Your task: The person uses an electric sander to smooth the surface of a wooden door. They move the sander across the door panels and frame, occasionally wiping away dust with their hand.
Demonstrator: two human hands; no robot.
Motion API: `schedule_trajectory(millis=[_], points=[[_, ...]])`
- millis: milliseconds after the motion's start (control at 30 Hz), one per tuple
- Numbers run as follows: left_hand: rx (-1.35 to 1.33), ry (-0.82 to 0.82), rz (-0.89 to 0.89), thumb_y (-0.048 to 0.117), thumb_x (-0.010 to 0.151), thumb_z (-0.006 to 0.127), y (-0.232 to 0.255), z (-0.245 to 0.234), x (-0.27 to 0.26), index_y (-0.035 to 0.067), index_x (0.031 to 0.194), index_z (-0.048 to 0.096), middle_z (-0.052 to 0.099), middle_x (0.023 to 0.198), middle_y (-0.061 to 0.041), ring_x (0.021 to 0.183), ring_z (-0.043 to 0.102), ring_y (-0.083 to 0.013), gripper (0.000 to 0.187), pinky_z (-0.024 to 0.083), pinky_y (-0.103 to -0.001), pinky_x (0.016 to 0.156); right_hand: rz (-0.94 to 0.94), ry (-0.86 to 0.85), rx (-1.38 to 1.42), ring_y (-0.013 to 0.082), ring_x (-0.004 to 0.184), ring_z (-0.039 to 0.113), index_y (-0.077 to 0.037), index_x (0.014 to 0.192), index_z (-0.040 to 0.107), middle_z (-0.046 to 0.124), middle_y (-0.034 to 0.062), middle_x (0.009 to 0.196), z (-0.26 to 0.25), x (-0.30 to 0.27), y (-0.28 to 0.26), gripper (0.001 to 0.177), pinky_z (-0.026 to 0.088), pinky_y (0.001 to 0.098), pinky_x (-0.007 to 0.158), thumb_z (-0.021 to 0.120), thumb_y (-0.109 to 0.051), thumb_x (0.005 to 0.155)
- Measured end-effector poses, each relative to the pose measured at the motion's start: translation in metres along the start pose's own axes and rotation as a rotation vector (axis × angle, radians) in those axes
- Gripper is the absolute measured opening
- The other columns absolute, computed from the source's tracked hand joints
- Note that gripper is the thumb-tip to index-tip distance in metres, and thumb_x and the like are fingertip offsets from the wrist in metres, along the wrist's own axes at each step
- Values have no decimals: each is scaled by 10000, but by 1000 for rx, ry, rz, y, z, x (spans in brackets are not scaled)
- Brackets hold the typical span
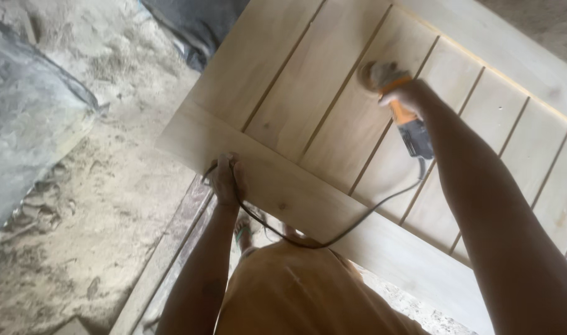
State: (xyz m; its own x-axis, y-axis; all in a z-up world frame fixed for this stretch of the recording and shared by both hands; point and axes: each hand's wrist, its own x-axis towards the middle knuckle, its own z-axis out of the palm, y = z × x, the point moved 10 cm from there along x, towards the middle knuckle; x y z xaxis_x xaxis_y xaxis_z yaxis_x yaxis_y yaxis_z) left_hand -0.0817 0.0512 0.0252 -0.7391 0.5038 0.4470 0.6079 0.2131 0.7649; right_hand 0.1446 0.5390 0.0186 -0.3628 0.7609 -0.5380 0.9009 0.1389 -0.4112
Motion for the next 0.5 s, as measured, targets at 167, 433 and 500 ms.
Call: schedule_trajectory(millis=[167, 433, 500], points=[[-16, -33, -44, 295, 1041, 490, 1, 1, 3, 22, 975, 561, 667, 856, -155, 825, 631, -389, 290, 497, -491, 781, 95, 34, 207, 317, 884, 669, 24, 1157, 665, 673, 177, 1056, -33, 26, 16, 507, 564, 493, 857, 853, -243, 769], [-16, -26, -45, 283, 1031, 512, -11, 6, -2, 35, 975, 583, 639, 822, -166, 800, 620, -391, 265, 482, -492, 740, 102, 22, 272, 298, 895, 664, -18, 1147, 677, 669, 142, 1055, -28, 9, 10, 457, 560, 494, 854, 846, -197, 762], [25, -35, -75, 287, 1026, 519, -17, 9, -9, 38, 999, 590, 655, 850, -162, 827, 621, -393, 259, 481, -506, 760, 55, -16, 184, 305, 897, 669, -25, 1144, 697, 678, 154, 1060, -17, -3, 2, 435, 562, 495, 862, 836, -209, 775]])
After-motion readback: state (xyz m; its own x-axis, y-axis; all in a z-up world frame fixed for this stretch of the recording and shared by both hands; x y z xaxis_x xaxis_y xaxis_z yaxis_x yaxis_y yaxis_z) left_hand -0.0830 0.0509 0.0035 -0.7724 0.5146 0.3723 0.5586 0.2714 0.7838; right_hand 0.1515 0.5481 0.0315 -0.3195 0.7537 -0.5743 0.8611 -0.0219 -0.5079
